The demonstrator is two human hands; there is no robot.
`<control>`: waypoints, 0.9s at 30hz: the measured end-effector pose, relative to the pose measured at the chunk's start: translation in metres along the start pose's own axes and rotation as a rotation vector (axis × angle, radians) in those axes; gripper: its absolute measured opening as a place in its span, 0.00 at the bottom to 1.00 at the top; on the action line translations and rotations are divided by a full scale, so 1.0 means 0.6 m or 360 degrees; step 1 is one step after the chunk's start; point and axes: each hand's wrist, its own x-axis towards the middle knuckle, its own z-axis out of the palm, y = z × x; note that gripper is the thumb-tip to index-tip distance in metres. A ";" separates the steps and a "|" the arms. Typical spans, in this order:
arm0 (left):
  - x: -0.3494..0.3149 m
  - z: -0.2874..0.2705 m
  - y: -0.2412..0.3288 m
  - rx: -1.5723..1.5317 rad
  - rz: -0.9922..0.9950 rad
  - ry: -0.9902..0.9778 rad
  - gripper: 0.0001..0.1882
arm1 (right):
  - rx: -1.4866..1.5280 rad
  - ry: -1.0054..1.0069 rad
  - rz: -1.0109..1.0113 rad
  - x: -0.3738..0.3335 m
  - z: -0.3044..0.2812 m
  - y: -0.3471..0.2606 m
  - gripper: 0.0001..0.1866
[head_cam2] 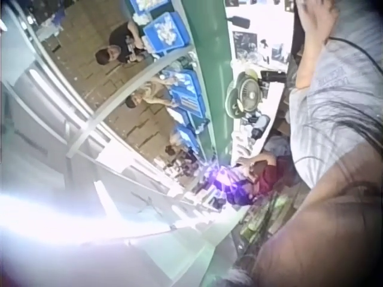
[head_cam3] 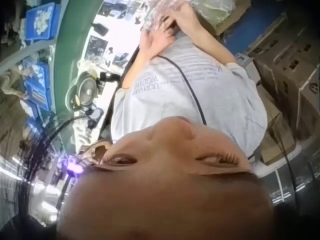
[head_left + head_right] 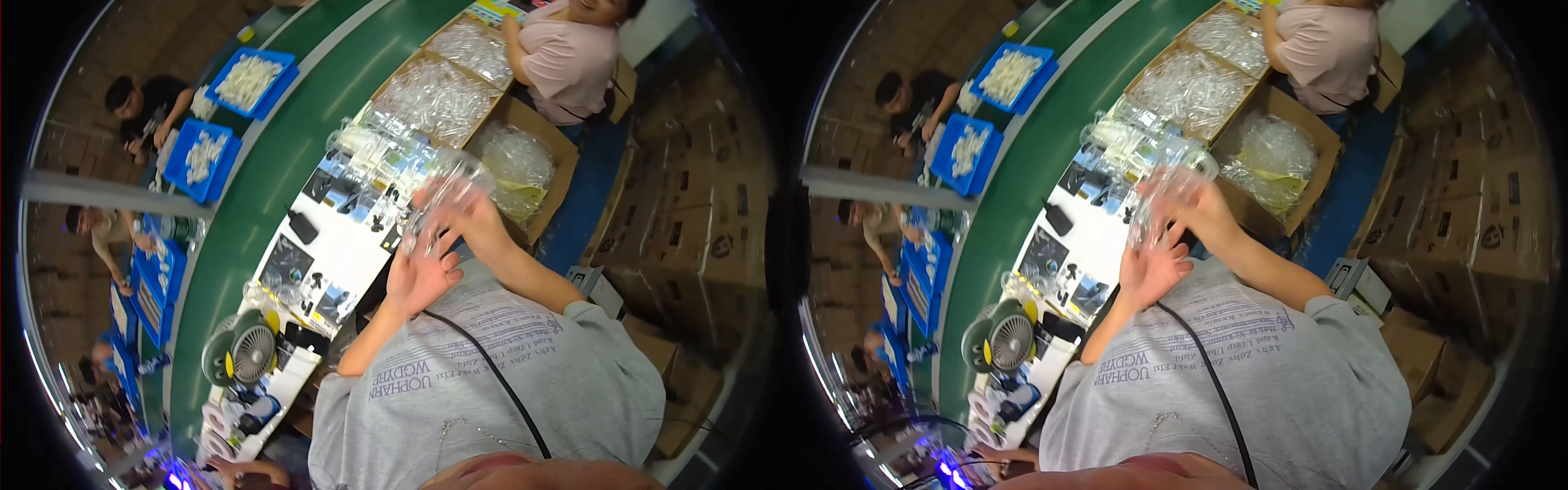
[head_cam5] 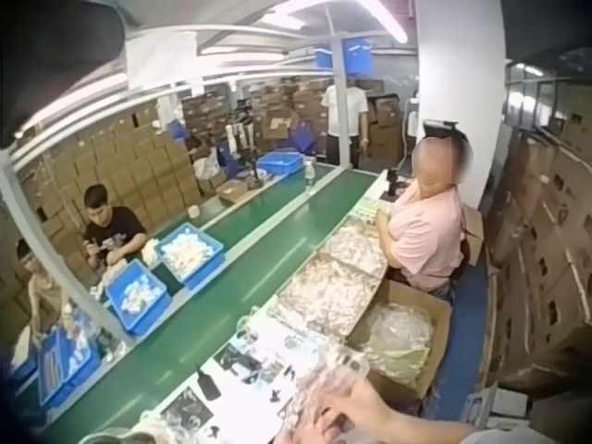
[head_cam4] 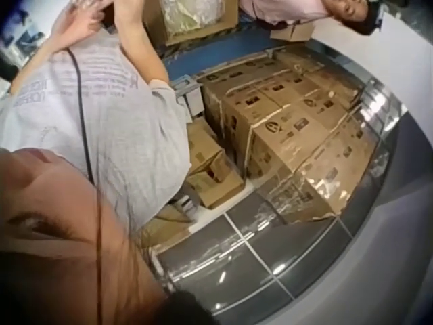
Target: Sorting and inspecting plastic cups and lids at a factory workstation.
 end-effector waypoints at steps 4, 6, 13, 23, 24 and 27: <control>0.004 0.022 0.006 0.0191 0.0071 0.0196 0.25 | 0.0784 0.0894 -0.0568 0.033 -0.081 -0.024 0.15; 0.007 0.016 0.008 0.0169 0.0061 0.0207 0.24 | 0.0695 0.1177 -0.0585 0.038 -0.135 -0.063 0.12; 0.002 0.007 0.012 0.0127 0.0156 0.0274 0.19 | 0.0900 0.1248 -0.0650 0.075 -0.244 -0.125 0.11; 0.001 -0.001 0.023 0.0077 0.0219 0.0251 0.16 | 0.0889 0.1198 -0.0636 0.091 -0.288 -0.124 0.12; -0.001 0.004 0.023 0.0102 0.0219 0.0242 0.16 | 0.0897 0.1179 -0.0631 0.092 -0.287 -0.128 0.12; -0.002 0.002 0.027 0.0130 0.0238 0.0224 0.15 | 0.0910 0.1175 -0.0642 0.102 -0.283 -0.130 0.11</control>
